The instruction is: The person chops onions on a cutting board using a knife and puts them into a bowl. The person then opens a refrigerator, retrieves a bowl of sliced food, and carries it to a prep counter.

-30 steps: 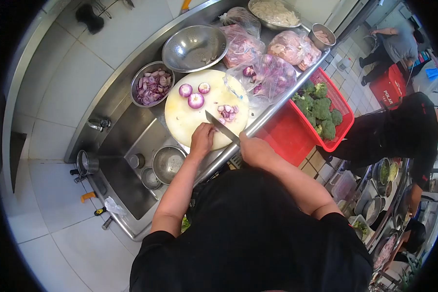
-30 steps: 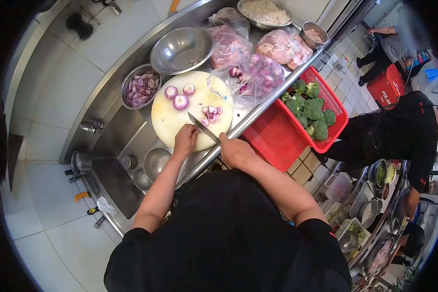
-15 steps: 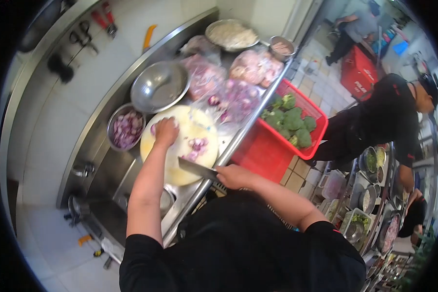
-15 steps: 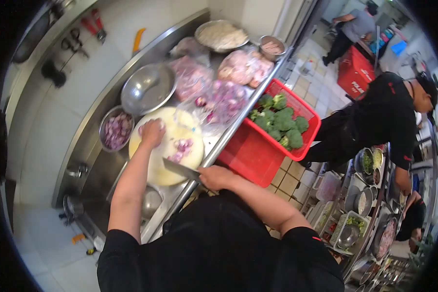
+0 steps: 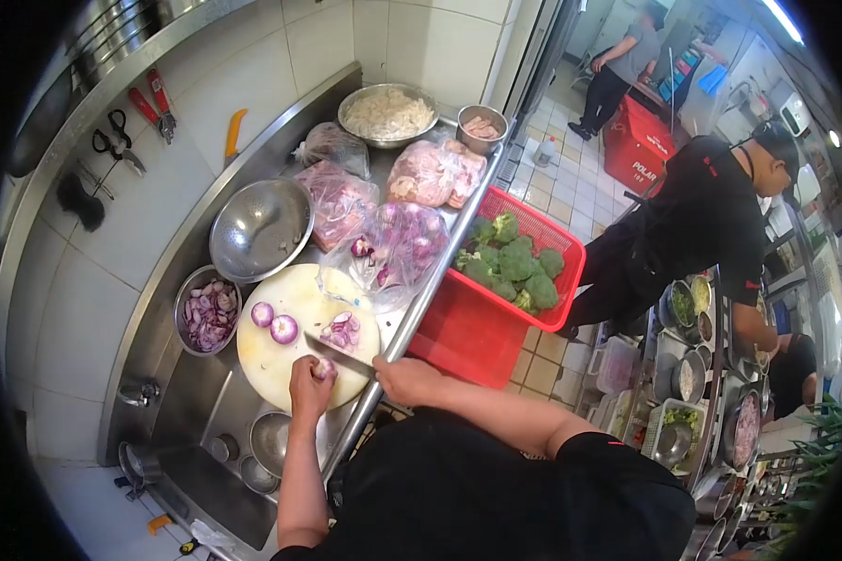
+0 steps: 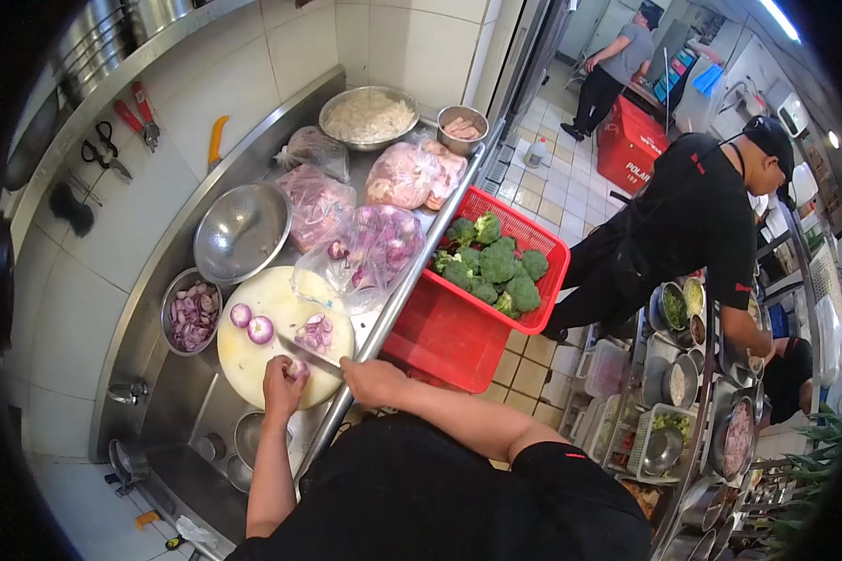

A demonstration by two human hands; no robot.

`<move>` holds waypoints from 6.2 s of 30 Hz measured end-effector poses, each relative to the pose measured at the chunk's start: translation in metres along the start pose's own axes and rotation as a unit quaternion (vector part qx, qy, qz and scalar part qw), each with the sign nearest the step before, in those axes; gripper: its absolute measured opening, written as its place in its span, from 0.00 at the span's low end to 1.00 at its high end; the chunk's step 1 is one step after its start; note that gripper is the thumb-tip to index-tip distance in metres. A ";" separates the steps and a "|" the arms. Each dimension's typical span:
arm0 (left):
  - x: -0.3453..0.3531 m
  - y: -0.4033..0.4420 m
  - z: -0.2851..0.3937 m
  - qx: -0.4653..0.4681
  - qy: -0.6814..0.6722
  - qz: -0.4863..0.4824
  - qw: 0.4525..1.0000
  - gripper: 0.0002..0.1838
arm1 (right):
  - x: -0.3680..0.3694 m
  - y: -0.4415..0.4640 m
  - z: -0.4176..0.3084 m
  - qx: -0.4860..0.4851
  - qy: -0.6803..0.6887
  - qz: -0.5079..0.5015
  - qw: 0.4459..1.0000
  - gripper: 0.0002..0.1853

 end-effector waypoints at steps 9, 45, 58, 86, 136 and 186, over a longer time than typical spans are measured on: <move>-0.006 -0.018 -0.013 -0.022 -0.024 0.008 0.999 0.18 | -0.013 -0.014 -0.033 -0.011 -0.041 -0.051 0.998 0.14; -0.008 -0.015 -0.002 -0.030 0.023 -0.043 0.998 0.18 | -0.003 -0.003 -0.043 0.004 -0.062 -0.085 0.994 0.15; -0.015 -0.013 0.007 -0.017 0.002 -0.033 0.999 0.16 | -0.011 0.001 -0.045 -0.012 -0.086 -0.095 0.992 0.15; -0.007 -0.026 -0.011 0.012 -0.019 0.004 1.000 0.12 | -0.002 -0.001 -0.042 -0.013 -0.061 -0.101 0.993 0.13; 0.004 -0.020 -0.007 -0.041 -0.001 0.054 0.998 0.15 | 0.015 -0.010 -0.023 -0.018 -0.073 -0.085 0.994 0.14; 0.000 -0.029 -0.032 0.028 -0.028 0.039 0.998 0.07 | 0.013 -0.016 -0.038 -0.005 -0.065 -0.093 0.994 0.17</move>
Point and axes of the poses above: each hand's wrist, its own y-axis towards the middle knuckle, its own x-axis out of the palm, z = x × y, the point moved 2 cm from there along y, towards the middle knuckle, and after that the axes turned 8 degrees about z, right-handed, at the moved point
